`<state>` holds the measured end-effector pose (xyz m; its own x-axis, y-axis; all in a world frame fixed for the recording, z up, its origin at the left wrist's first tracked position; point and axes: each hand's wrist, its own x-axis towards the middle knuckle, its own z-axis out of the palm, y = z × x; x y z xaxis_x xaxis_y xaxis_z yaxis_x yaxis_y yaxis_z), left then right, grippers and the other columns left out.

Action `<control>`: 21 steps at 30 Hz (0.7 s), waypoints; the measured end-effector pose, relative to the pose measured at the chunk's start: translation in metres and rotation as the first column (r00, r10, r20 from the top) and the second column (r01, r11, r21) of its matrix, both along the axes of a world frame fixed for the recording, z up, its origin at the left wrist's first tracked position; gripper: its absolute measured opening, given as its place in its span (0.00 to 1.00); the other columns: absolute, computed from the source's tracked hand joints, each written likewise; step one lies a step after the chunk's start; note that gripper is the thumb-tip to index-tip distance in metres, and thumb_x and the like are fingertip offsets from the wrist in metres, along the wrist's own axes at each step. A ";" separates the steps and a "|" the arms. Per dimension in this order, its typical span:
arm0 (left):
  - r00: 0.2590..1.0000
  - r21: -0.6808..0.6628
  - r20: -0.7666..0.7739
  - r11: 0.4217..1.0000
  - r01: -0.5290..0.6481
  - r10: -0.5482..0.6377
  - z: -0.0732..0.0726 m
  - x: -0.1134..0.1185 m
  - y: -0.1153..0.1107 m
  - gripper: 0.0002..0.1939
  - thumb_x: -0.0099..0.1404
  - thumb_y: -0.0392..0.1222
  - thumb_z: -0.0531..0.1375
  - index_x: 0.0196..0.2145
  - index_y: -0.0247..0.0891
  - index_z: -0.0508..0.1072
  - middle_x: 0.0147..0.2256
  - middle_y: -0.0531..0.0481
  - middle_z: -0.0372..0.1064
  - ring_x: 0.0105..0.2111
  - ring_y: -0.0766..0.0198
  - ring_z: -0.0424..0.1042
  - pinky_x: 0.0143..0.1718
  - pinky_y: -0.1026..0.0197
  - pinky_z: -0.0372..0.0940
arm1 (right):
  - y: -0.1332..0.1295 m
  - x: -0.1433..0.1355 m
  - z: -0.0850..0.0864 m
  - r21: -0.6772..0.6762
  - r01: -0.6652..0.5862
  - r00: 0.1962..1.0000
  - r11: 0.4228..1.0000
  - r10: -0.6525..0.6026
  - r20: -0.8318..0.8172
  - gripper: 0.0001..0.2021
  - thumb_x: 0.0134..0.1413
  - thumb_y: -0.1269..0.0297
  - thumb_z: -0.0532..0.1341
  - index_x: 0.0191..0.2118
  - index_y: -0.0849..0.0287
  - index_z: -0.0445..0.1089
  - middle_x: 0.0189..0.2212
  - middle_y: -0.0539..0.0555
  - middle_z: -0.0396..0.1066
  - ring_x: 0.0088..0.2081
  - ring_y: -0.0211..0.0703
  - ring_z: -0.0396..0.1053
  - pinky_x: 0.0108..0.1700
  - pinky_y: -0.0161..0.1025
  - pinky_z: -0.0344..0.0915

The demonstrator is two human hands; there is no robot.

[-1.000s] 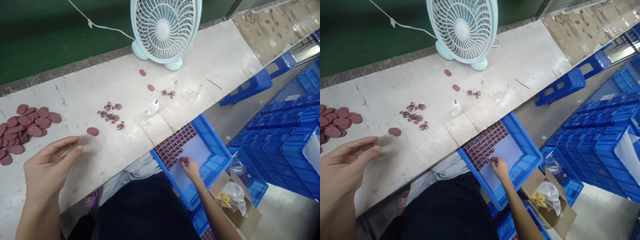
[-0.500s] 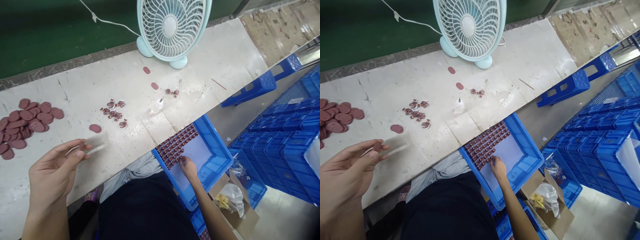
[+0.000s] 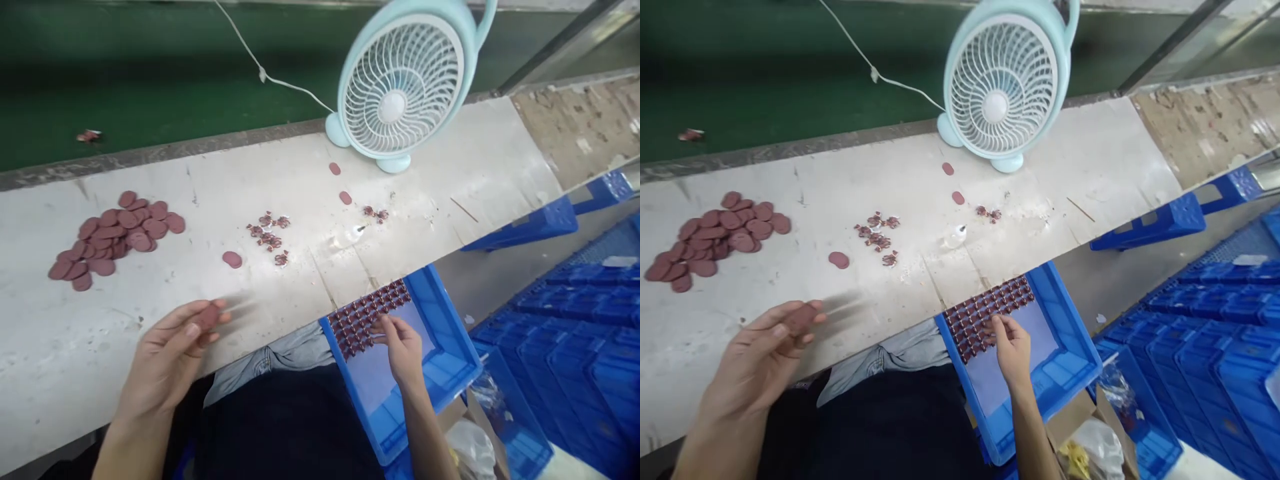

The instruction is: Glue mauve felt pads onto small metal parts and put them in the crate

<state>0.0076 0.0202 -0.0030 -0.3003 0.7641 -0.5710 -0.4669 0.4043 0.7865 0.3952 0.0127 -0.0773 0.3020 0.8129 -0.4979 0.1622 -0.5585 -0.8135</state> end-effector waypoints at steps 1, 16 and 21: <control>0.997 -0.008 0.076 1.000 0.002 -0.001 -0.001 0.005 -0.001 0.18 0.50 0.44 0.76 0.39 0.41 0.83 0.42 0.45 0.83 0.39 0.56 0.82 0.30 0.69 0.76 | 0.012 -0.017 0.012 0.028 -0.007 0.993 1.000 0.011 -0.119 0.25 0.61 0.38 0.57 0.44 0.57 0.74 0.31 0.54 0.73 0.29 0.43 0.71 0.28 0.38 0.70; 0.802 0.110 0.592 0.994 0.027 -0.087 0.006 0.050 0.000 0.16 0.58 0.42 0.73 0.45 0.38 0.82 0.46 0.43 0.82 0.40 0.61 0.82 0.33 0.72 0.74 | 0.150 -0.143 0.084 0.211 0.029 0.303 0.977 0.193 -0.933 0.18 0.68 0.47 0.55 0.42 0.57 0.71 0.21 0.42 0.64 0.15 0.27 0.58 0.14 0.22 0.58; 0.796 0.101 0.602 0.995 0.004 -0.065 0.006 0.055 0.004 0.16 0.59 0.41 0.73 0.45 0.38 0.82 0.46 0.42 0.82 0.41 0.59 0.81 0.37 0.69 0.74 | 0.075 -0.178 0.107 0.529 -0.057 0.807 0.847 0.351 -0.475 0.09 0.64 0.57 0.61 0.46 0.52 0.68 0.26 0.46 0.72 0.19 0.40 0.71 0.19 0.36 0.70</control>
